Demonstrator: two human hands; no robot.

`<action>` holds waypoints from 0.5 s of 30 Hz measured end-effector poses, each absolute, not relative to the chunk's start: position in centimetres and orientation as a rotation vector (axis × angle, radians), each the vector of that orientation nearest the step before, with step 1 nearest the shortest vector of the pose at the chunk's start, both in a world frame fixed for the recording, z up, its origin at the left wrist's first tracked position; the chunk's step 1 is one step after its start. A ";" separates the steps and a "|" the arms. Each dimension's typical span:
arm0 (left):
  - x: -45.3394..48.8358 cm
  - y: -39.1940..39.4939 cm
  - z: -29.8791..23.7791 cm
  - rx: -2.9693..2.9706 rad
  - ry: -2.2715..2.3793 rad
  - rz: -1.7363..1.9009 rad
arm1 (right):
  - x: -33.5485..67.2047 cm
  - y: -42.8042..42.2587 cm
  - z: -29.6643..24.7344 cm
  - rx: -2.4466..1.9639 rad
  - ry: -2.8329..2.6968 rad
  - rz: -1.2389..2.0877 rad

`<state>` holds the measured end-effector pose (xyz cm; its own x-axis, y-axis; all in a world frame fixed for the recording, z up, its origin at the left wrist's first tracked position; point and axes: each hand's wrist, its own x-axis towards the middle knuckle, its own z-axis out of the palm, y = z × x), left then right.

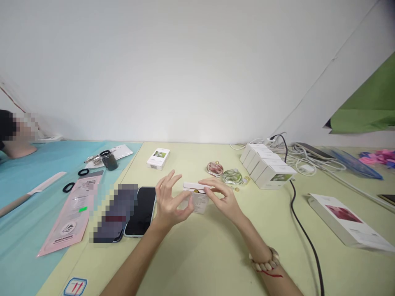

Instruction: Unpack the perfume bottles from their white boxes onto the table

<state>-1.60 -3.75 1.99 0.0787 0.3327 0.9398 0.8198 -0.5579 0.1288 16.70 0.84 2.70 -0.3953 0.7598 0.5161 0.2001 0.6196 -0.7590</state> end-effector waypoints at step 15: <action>-1.0 -3.2 0.9 -1.958 -1.154 -1.283 | 16.9 0.7 2.9 -0.718 -1.950 0.755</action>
